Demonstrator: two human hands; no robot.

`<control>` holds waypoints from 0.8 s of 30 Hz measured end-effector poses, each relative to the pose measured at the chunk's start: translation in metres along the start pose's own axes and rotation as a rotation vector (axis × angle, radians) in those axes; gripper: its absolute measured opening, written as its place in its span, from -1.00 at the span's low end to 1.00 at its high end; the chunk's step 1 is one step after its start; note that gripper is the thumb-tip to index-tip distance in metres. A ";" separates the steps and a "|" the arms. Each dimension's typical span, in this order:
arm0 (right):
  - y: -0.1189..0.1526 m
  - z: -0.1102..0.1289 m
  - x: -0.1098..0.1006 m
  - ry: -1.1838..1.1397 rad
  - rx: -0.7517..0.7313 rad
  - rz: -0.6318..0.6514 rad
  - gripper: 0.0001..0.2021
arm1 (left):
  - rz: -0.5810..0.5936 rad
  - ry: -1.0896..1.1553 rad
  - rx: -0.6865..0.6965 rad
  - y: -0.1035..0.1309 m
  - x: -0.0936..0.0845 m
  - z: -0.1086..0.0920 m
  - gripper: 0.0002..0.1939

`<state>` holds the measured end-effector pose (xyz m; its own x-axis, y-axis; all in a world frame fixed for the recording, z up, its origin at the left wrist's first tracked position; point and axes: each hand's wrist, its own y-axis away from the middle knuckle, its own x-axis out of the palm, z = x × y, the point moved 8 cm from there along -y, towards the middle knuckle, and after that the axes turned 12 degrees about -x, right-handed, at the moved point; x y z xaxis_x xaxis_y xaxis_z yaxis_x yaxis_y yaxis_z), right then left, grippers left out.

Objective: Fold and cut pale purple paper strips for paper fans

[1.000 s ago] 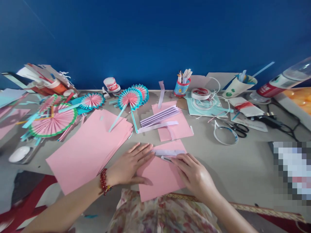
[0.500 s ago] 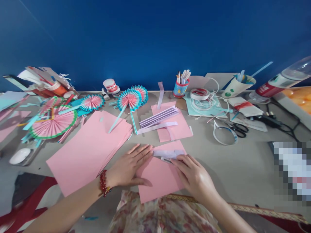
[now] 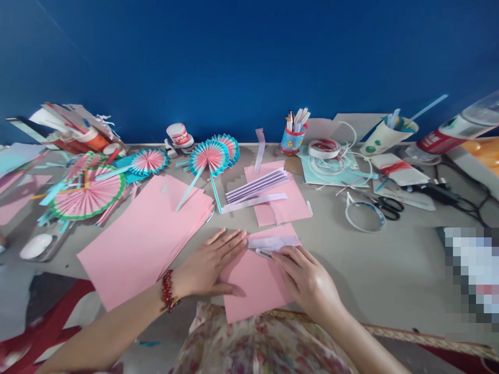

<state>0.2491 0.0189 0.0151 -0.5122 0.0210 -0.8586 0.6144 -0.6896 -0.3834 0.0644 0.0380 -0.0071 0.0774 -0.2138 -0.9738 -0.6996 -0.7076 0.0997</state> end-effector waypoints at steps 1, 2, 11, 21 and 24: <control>0.000 0.000 0.000 -0.004 -0.006 0.003 -0.69 | 0.001 0.004 0.002 0.000 0.000 0.000 0.08; 0.000 0.000 0.001 -0.009 -0.012 0.006 -0.69 | 0.001 0.006 0.005 0.000 0.000 0.000 0.08; 0.000 -0.005 0.003 0.009 0.014 0.019 -0.70 | 0.007 0.042 0.018 0.000 -0.001 0.002 0.04; -0.002 -0.005 -0.001 0.040 -0.016 0.040 -0.69 | -0.058 0.081 -0.018 0.018 -0.012 0.002 -0.31; -0.006 -0.006 -0.002 0.029 -0.027 0.054 -0.67 | -0.091 0.075 -0.015 0.024 -0.011 -0.005 -0.35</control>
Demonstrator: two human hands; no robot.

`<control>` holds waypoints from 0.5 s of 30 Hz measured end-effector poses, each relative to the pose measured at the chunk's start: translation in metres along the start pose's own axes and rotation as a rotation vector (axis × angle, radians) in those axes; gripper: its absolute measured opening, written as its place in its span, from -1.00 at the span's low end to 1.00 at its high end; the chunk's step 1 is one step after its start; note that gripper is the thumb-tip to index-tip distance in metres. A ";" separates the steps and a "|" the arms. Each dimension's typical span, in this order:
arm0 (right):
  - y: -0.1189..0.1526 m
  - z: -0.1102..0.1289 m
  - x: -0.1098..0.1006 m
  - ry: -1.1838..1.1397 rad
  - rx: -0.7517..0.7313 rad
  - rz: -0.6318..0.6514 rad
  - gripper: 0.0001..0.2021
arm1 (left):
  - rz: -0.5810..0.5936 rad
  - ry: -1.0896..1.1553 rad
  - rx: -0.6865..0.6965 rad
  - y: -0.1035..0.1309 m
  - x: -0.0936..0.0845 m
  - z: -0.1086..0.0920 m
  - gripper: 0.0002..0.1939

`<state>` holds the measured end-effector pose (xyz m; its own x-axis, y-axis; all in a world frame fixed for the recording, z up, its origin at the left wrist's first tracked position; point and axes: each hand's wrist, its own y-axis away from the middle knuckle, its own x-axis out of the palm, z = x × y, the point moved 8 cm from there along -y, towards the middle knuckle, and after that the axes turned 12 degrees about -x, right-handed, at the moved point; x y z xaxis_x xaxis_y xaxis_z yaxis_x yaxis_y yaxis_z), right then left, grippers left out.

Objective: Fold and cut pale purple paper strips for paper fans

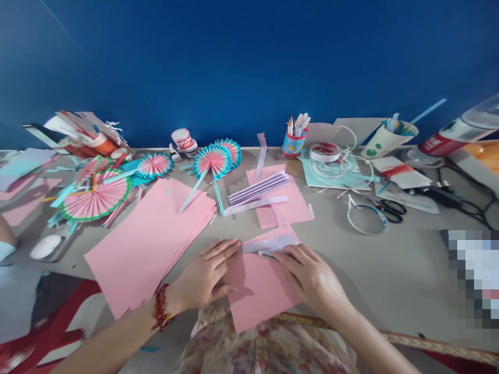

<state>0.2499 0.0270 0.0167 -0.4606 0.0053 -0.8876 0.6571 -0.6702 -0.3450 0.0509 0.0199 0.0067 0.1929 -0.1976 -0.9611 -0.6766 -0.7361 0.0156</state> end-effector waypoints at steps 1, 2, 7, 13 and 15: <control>-0.001 -0.001 0.000 -0.009 -0.004 0.004 -0.67 | -0.008 -0.006 -0.003 0.001 0.001 -0.002 -0.34; -0.002 -0.001 0.000 -0.017 -0.008 0.009 -0.67 | -0.009 -0.014 -0.009 0.000 0.003 -0.003 -0.33; -0.002 -0.004 0.001 -0.015 -0.032 0.038 -0.69 | 0.035 -0.068 -0.014 -0.007 0.014 -0.006 -0.07; -0.003 -0.001 0.001 -0.012 -0.045 0.056 -0.68 | 0.038 -0.081 0.006 -0.009 0.015 -0.008 0.03; -0.003 0.000 0.001 -0.012 -0.043 0.050 -0.68 | 0.027 -0.076 0.011 -0.008 0.014 -0.008 0.04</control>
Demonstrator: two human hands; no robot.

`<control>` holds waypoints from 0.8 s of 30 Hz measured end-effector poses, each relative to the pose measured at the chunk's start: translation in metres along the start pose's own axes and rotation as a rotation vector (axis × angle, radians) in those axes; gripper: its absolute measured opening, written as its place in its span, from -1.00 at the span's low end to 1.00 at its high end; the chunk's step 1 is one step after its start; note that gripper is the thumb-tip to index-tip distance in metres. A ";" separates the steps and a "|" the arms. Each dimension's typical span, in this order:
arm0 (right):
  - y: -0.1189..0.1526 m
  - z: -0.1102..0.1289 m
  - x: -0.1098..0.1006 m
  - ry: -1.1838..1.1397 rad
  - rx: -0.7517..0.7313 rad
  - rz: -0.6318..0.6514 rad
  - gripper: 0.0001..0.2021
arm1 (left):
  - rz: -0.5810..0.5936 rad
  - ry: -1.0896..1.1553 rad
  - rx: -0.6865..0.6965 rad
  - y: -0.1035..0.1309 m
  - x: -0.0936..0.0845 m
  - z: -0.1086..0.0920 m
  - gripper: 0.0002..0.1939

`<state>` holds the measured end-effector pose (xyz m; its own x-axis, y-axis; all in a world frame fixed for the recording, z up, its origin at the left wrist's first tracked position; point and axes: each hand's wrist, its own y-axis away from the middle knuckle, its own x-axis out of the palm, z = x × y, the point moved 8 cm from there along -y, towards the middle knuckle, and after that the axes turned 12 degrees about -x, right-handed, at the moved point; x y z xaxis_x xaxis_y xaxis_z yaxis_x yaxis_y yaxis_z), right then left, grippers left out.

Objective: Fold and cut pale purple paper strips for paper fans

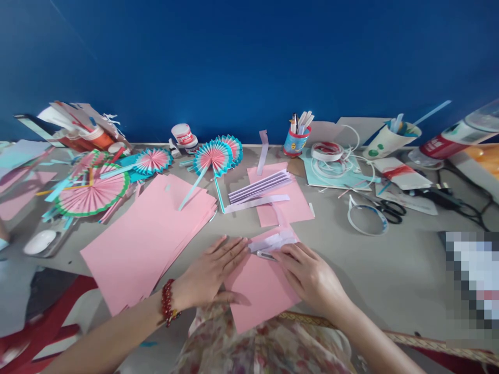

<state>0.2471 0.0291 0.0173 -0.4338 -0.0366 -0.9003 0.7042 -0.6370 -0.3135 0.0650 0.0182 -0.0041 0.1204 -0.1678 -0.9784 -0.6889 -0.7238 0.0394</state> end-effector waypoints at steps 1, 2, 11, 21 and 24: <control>0.000 0.000 -0.001 -0.001 0.002 -0.006 -0.68 | -0.006 0.002 0.002 0.000 -0.001 0.000 0.04; 0.000 0.000 -0.001 -0.004 0.004 -0.012 -0.68 | -0.012 0.004 0.002 0.000 -0.001 0.000 0.04; 0.002 -0.001 0.000 -0.028 0.012 -0.003 -0.69 | 0.020 -0.003 0.001 0.000 0.002 0.000 0.03; 0.004 -0.004 -0.001 0.029 0.004 -0.017 -0.67 | 0.047 0.085 -0.003 0.000 -0.002 0.005 -0.08; 0.002 -0.005 -0.005 0.069 -0.019 -0.030 -0.65 | 0.009 0.165 -0.039 0.002 -0.005 0.012 -0.28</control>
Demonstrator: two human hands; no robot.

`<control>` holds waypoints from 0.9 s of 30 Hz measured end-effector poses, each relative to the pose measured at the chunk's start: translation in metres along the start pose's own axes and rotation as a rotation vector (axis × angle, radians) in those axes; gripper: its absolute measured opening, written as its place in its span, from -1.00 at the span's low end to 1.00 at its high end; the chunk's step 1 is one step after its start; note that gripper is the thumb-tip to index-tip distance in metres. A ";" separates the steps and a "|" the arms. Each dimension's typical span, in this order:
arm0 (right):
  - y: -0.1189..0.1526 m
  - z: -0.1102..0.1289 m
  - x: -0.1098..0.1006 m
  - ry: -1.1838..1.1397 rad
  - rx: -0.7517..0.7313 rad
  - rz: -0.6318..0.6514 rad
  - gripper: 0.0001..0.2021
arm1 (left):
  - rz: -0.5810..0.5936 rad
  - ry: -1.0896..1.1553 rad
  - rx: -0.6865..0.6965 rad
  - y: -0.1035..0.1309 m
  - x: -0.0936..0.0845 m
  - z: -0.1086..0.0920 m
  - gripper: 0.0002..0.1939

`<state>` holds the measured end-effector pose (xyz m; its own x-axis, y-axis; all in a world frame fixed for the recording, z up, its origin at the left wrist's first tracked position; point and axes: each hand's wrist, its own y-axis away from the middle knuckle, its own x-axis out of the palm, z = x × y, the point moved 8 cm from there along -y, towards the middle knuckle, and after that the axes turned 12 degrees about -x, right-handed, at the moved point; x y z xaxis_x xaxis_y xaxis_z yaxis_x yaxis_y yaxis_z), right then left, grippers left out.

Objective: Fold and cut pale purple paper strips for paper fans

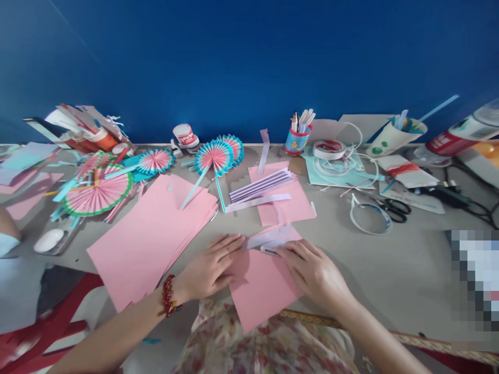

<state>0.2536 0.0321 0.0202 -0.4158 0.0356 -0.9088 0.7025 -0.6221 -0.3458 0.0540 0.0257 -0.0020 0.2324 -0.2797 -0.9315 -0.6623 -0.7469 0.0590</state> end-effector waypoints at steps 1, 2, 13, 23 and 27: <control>-0.001 -0.001 -0.002 0.007 -0.009 -0.005 -0.64 | -0.034 0.028 -0.026 0.000 -0.002 0.003 -0.35; -0.001 -0.001 -0.003 0.010 -0.017 -0.012 -0.64 | -0.074 0.053 -0.056 0.000 -0.005 0.006 -0.41; 0.010 -0.007 -0.018 -0.041 0.004 -0.032 -0.66 | -0.335 0.043 -0.199 -0.009 -0.031 0.010 -0.77; 0.035 -0.024 -0.037 -0.062 0.046 -0.106 -0.68 | -0.538 0.031 -0.340 0.031 -0.176 0.016 -0.88; 0.042 -0.030 -0.038 -0.066 0.057 -0.129 -0.67 | -0.388 -0.207 -0.195 0.028 -0.218 -0.017 -0.77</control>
<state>0.3163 0.0285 0.0330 -0.5390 0.0680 -0.8396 0.6074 -0.6592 -0.4433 -0.0031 0.0551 0.2085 0.2767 0.1532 -0.9487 -0.4042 -0.8771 -0.2595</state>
